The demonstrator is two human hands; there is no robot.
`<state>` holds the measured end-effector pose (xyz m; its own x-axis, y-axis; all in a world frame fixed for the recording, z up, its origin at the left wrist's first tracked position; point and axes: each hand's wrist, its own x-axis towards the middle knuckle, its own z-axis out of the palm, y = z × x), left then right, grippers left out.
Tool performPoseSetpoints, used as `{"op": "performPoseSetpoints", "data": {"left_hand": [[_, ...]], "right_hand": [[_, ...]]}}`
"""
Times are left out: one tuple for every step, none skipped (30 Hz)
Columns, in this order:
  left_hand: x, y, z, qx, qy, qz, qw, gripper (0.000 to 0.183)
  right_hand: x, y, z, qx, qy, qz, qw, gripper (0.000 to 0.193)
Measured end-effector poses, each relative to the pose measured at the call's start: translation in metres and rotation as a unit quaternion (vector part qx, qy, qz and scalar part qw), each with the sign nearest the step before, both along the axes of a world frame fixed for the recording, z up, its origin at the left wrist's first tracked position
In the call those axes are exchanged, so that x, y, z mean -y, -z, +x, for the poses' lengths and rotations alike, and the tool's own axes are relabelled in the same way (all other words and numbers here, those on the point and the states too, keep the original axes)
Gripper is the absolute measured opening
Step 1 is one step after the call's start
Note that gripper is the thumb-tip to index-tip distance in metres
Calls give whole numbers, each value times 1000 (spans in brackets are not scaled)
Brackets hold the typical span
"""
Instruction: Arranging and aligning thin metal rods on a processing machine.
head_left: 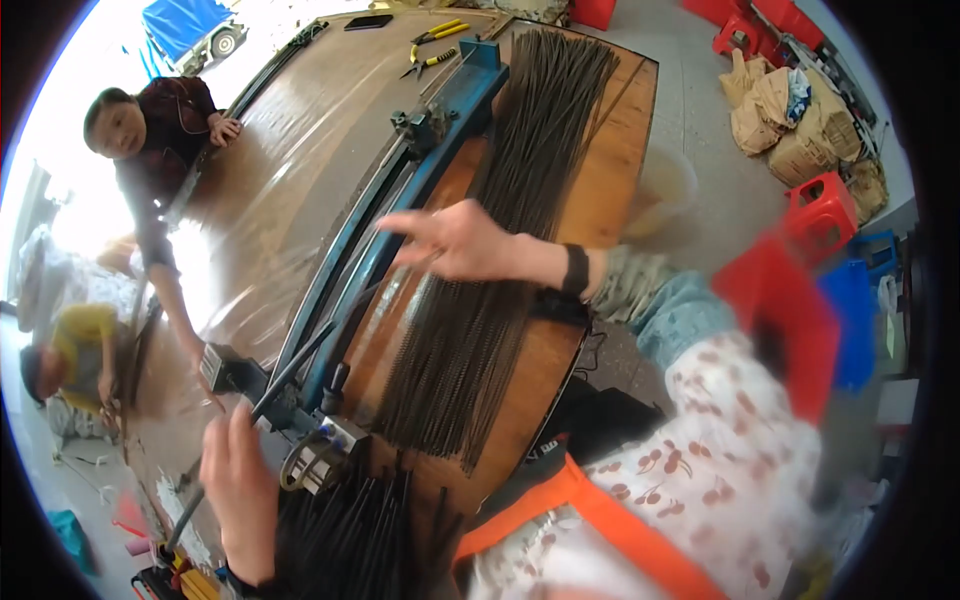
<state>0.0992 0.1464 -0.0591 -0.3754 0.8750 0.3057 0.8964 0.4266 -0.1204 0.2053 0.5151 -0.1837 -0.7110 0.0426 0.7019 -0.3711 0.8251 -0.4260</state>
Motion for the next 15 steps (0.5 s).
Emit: {"op": "performPoseSetpoints", "data": {"left_hand": [[-31, -5, 5, 37, 27, -28, 999, 33], [-42, -6, 5, 41, 49, -31, 997, 32], [-50, -11, 2, 42, 66, -30, 997, 32], [-51, -17, -1, 3, 57, -36, 998, 31], [-50, -17, -6, -10, 50, -30, 998, 31], [-49, -13, -11, -12, 47, -37, 998, 31], [-44, -1, -15, -7, 29, -44, 999, 31], [-57, -3, -15, 44, 54, -61, 996, 30], [-70, 1, -15, 26, 120, -30, 992, 29], [-72, -10, -15, 22, 120, -27, 992, 29], [-59, -19, -7, 15, 95, -20, 995, 29], [-63, -19, -25, -3, 97, -18, 995, 29], [-55, -25, -31, -30, 74, -16, 997, 29], [-51, -29, -37, -24, 50, 2, 998, 25], [-45, -28, -32, -25, 35, 1, 999, 25]], "right_hand": [[11, -11, 1, -27, -63, -2, 998, 43], [2, -12, 2, -36, -59, 1, 998, 43], [-25, -13, -4, 6, -11, 41, 999, 42], [-50, -5, -5, 50, 42, 77, 995, 41], [-66, 2, -10, 90, 87, 114, 986, 40], [-67, 17, -10, -26, 119, 71, 990, 42], [-40, -1, -6, -18, 105, 56, 993, 39], [-13, -18, -4, -36, 29, 100, 994, 38], [8, -32, -6, -53, -46, 143, 987, 37], [13, -48, -4, -85, -115, 119, 983, 32], [7, -37, -16, -103, -142, 121, 977, 32], [-24, -3, -19, -82, 24, 100, 991, 30], [-40, 10, -28, -72, 166, 72, 981, 29], [-25, -13, -27, 48, 196, 97, 975, 25], [10, -21, -26, 42, 157, 106, 981, 30]]}}
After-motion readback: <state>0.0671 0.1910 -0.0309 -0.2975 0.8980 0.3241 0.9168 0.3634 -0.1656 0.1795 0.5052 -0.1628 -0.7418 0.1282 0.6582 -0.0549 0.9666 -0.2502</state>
